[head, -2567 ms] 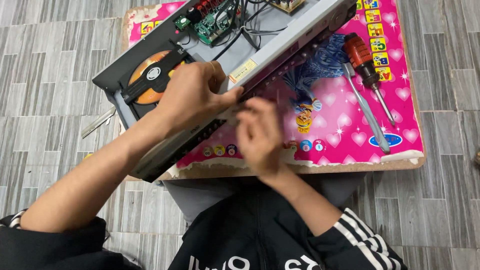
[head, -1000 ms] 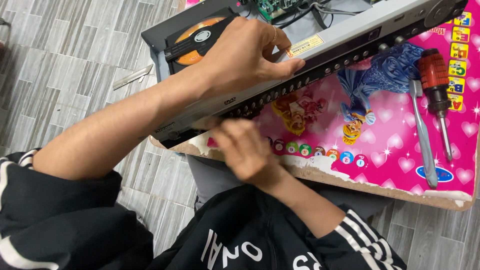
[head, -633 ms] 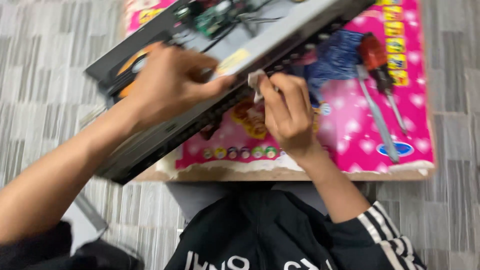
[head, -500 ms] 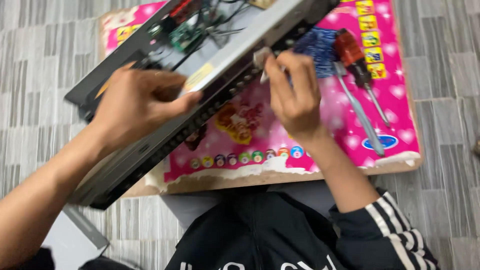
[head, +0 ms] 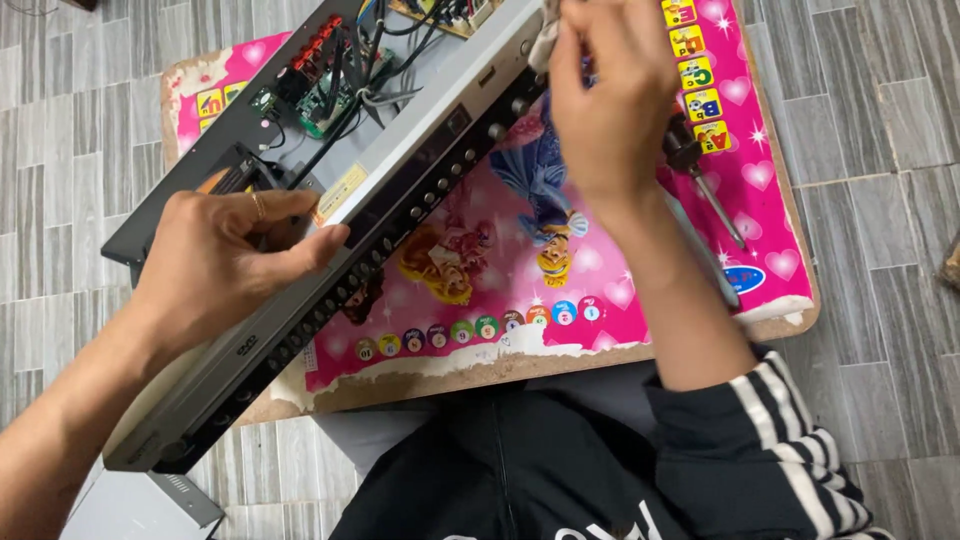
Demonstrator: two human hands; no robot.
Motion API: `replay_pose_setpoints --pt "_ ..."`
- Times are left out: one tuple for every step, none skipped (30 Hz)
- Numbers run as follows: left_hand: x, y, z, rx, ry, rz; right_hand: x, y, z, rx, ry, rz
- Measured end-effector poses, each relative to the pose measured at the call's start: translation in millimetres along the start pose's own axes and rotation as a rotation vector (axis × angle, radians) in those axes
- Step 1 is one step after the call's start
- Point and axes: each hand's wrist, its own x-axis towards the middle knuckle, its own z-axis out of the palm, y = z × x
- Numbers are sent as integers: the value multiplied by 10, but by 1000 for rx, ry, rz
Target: Cleaning and repairing the internal components of a DVD player using a brush and cloth.
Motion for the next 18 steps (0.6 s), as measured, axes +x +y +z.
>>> replay_pose_setpoints --pt "-5 -7 9 0 -1 3 -52 -36 15 -3 1 0" --pt "-2 -11 16 -15 0 -9 -97 -66 33 -8 -18 -13" --pt "3 -15 24 -29 0 -22 -140 -93 53 -13 -37 -26" --pt "9 -21 26 -27 -2 -18 -145 -87 79 -16 -34 -23" --pt "14 -30 29 -25 9 -24 -153 -83 107 0 -34 -44" --pt "-8 -43 31 -22 20 -35 -175 -96 137 21 -36 -63" --pt "-2 -32 17 -19 16 -38 -107 -84 88 22 -36 -58" --pt "-3 -23 10 -30 32 4 -39 -72 36 -24 -10 -61" --pt "-5 -13 -1 -42 47 45 32 -62 -14 -69 16 -64" --pt "-4 -3 -2 -43 51 46 -13 -113 22 -69 18 -68" --pt "-2 10 -4 -46 32 20 -56 -161 58 -78 12 -63" --pt "7 24 -1 -50 15 -6 -98 -202 93 -87 5 -58" --pt "21 18 -2 -51 18 -3 -107 -269 90 -87 7 -63" --pt "18 9 3 -45 16 -3 -142 -349 77 -42 -14 -71" --pt "14 -2 11 -39 14 -2 -179 -430 64 4 -35 -80" --pt "12 5 3 -37 9 -4 -156 -323 67 4 -35 -75" --pt "6 11 -7 -22 12 6 -133 -219 69 -33 -30 -93" --pt "-2 17 -9 -10 19 15 -101 -110 70 -69 -27 -117"
